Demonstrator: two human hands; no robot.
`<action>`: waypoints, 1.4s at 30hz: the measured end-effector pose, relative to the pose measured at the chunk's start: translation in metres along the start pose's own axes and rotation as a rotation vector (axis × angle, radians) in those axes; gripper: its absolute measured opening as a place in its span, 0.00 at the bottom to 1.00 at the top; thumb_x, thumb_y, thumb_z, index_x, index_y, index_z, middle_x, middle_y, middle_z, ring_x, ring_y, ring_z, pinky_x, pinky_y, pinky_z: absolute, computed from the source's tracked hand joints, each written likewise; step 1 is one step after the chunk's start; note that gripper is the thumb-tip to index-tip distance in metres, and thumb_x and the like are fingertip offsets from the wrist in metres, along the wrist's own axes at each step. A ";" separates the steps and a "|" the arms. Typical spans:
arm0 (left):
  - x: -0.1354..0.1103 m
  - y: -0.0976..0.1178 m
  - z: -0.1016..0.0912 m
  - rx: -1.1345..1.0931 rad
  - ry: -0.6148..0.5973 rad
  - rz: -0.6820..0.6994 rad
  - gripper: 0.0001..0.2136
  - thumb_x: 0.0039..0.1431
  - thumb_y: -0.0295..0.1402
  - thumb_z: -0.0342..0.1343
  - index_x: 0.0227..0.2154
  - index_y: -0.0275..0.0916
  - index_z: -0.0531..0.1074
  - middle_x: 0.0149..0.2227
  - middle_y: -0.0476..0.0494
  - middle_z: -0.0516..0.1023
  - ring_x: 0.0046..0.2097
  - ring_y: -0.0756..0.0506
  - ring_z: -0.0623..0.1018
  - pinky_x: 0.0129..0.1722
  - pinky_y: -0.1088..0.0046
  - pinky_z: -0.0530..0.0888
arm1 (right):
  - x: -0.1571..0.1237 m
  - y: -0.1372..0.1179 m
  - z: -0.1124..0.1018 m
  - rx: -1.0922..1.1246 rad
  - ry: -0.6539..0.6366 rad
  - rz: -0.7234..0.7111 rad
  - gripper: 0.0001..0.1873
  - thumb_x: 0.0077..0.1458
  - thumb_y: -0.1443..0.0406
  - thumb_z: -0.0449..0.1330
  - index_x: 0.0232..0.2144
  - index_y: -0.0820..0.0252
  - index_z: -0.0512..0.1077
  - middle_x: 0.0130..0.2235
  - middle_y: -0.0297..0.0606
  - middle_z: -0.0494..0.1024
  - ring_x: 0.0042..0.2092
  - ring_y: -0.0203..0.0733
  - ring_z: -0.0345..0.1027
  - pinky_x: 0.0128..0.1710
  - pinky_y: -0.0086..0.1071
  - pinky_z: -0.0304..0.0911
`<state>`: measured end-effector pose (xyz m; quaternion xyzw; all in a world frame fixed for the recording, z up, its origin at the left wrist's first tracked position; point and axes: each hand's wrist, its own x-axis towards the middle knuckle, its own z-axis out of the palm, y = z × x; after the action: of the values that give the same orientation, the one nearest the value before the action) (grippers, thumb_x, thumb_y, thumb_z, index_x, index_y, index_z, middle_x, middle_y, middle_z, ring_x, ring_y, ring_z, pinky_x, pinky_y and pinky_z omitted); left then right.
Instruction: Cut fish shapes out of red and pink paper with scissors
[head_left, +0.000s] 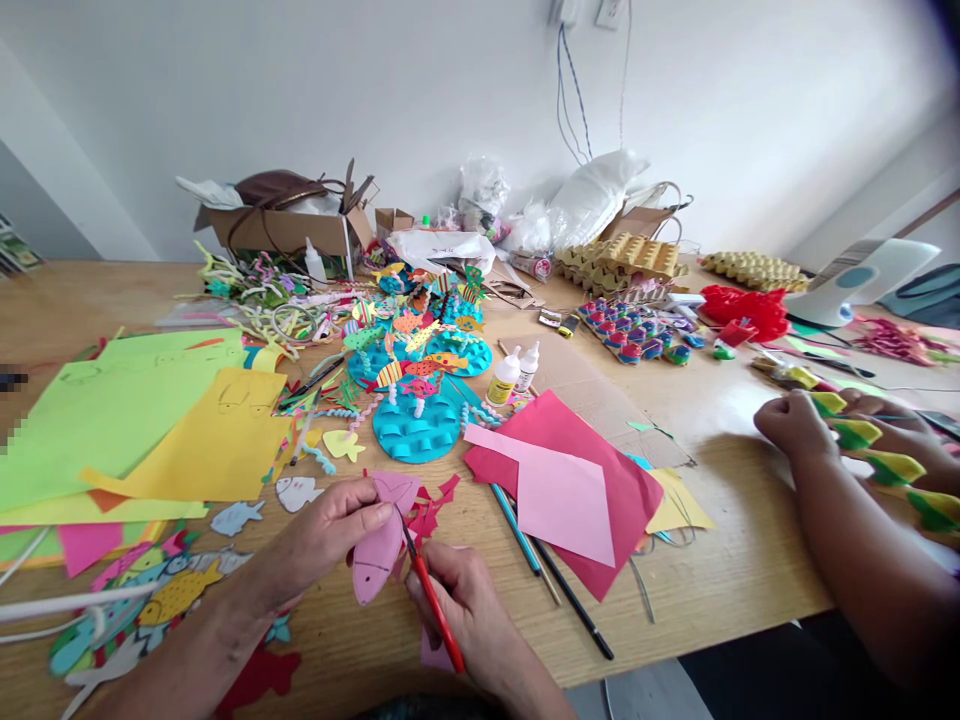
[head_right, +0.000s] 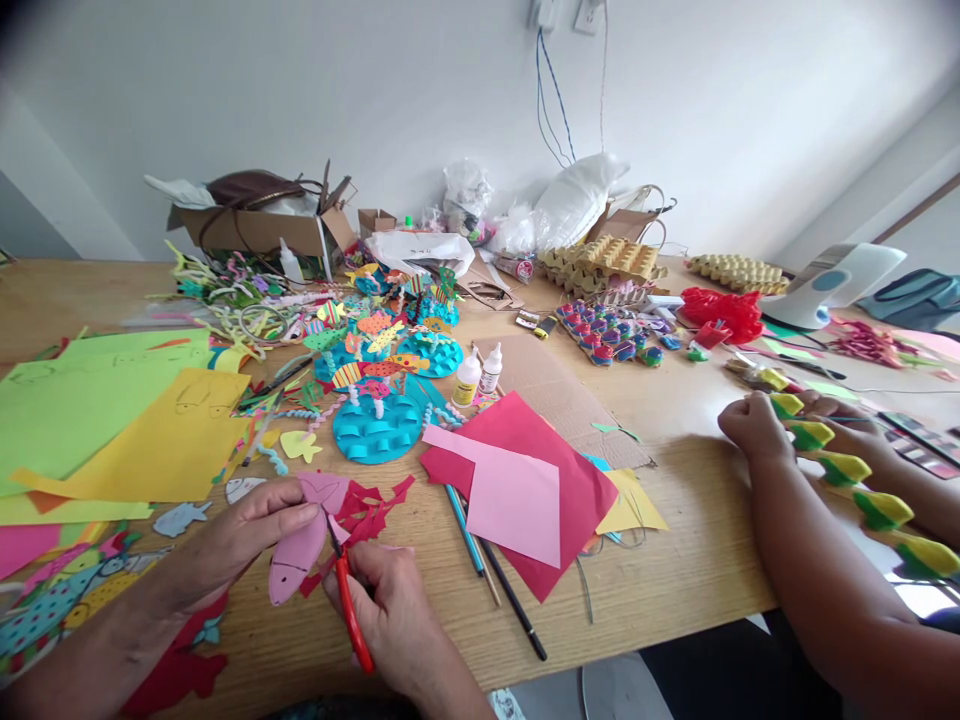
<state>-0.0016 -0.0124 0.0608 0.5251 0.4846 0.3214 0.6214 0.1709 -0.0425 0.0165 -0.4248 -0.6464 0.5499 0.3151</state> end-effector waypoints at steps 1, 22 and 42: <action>-0.001 0.000 0.001 -0.009 0.008 -0.005 0.11 0.52 0.37 0.54 0.34 0.38 0.76 0.27 0.49 0.76 0.30 0.47 0.71 0.31 0.75 0.67 | 0.000 0.001 0.000 -0.001 -0.004 0.001 0.18 0.55 0.61 0.50 0.16 0.60 0.54 0.17 0.27 0.54 0.23 0.31 0.48 0.22 0.25 0.45; 0.003 0.004 0.015 -0.310 0.171 -0.055 0.10 0.47 0.38 0.60 0.30 0.37 0.72 0.20 0.53 0.72 0.21 0.52 0.67 0.22 0.79 0.63 | -0.001 -0.001 0.004 0.210 -0.036 0.083 0.18 0.57 0.61 0.48 0.17 0.59 0.57 0.13 0.26 0.57 0.16 0.28 0.51 0.16 0.22 0.47; 0.001 0.000 0.034 -0.294 0.178 0.039 0.07 0.48 0.36 0.58 0.26 0.38 0.68 0.18 0.56 0.64 0.20 0.54 0.59 0.19 0.81 0.59 | 0.001 -0.009 0.012 0.486 -0.005 0.099 0.26 0.49 0.44 0.50 0.18 0.61 0.63 0.10 0.26 0.59 0.13 0.28 0.49 0.14 0.23 0.45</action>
<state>0.0307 -0.0234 0.0594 0.4074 0.4754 0.4460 0.6397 0.1582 -0.0474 0.0224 -0.3664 -0.4743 0.7051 0.3790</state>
